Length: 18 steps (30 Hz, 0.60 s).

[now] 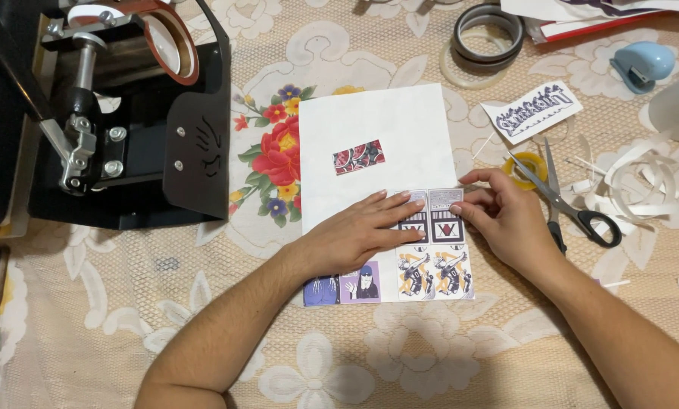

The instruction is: The person arranges and secures small printed stickers onto a white sheet of paper. They use a roll of yellow tape and a pair of scissors to cut small pieces of adhesive, which are then applied to the back of the stickers before pressing them onto the paper.

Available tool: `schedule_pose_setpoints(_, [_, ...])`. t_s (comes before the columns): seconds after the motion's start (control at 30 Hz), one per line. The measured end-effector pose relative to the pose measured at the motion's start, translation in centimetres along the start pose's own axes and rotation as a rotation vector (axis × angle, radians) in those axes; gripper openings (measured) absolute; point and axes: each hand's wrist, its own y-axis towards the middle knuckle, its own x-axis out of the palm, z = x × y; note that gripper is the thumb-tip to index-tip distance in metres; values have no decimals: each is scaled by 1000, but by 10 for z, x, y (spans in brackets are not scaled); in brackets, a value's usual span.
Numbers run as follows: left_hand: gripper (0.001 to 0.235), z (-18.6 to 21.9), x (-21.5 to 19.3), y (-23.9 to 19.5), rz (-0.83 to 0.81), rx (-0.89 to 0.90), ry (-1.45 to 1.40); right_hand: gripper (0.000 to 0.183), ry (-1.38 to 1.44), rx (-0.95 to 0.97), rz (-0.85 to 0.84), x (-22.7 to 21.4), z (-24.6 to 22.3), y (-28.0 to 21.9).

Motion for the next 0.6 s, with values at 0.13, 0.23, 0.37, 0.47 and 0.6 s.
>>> schedule_pose_setpoints(0.13, [40,1,0,0,-5,-7,-8,36,-10,-5,6,0,1,-1])
schedule_pose_setpoints(0.23, [40,1,-1,0,-8,-6,-1,36,-24,-18,11,1,2,0])
schedule_pose_setpoints(0.37, [40,0,1,0,-16,-12,7,35,0,0,-3,-1,0,0])
schedule_pose_setpoints(0.47, [40,1,1,0,-22,-16,17,34,-14,-6,-3,1,0,0])
schedule_pose_setpoints(0.6, [41,3,-2,1,-30,-18,20,33,-4,-3,-5,0,-5,-1])
